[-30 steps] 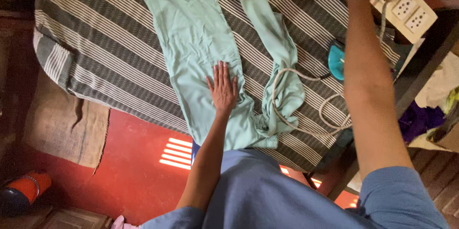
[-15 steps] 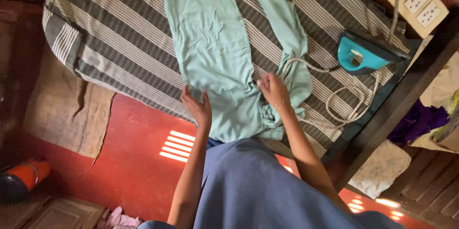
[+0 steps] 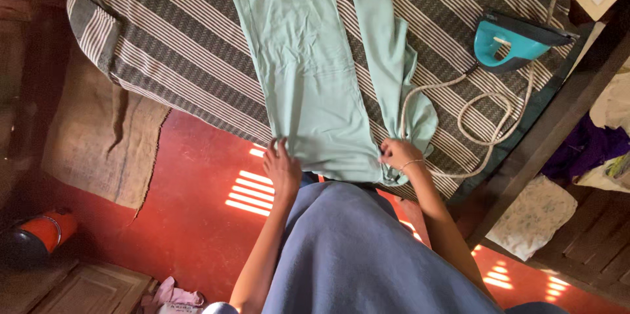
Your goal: The person unfolds and spreads out a pair of light-colored pants on an ironing board before using an iron to press the fabric.
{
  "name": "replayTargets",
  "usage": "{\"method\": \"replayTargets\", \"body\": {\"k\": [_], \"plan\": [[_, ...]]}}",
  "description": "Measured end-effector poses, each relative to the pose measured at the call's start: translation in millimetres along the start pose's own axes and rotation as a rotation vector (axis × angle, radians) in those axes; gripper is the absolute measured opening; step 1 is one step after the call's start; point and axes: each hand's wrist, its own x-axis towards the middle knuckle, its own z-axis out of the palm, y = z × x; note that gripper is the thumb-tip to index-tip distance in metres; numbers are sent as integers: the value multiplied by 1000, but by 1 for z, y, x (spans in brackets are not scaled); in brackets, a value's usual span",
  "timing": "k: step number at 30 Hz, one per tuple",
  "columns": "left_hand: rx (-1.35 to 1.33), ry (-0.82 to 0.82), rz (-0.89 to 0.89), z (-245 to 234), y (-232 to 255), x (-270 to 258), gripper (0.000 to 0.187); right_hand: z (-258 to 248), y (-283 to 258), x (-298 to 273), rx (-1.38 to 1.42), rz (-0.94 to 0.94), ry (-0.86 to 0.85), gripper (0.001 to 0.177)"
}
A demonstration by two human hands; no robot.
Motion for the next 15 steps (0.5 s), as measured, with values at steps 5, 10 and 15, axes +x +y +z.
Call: {"method": "replayTargets", "body": {"k": [5,10,15], "plan": [[-149,-3,379,23,63,35,64,-56,-22,17,-202,-419,742,33],[-53,-125,578,63,126,73,79,-67,-31,32,-408,-227,622,62],[-147,-153,618,68,133,60,81,-58,21,0,-334,209,317,70]]}}
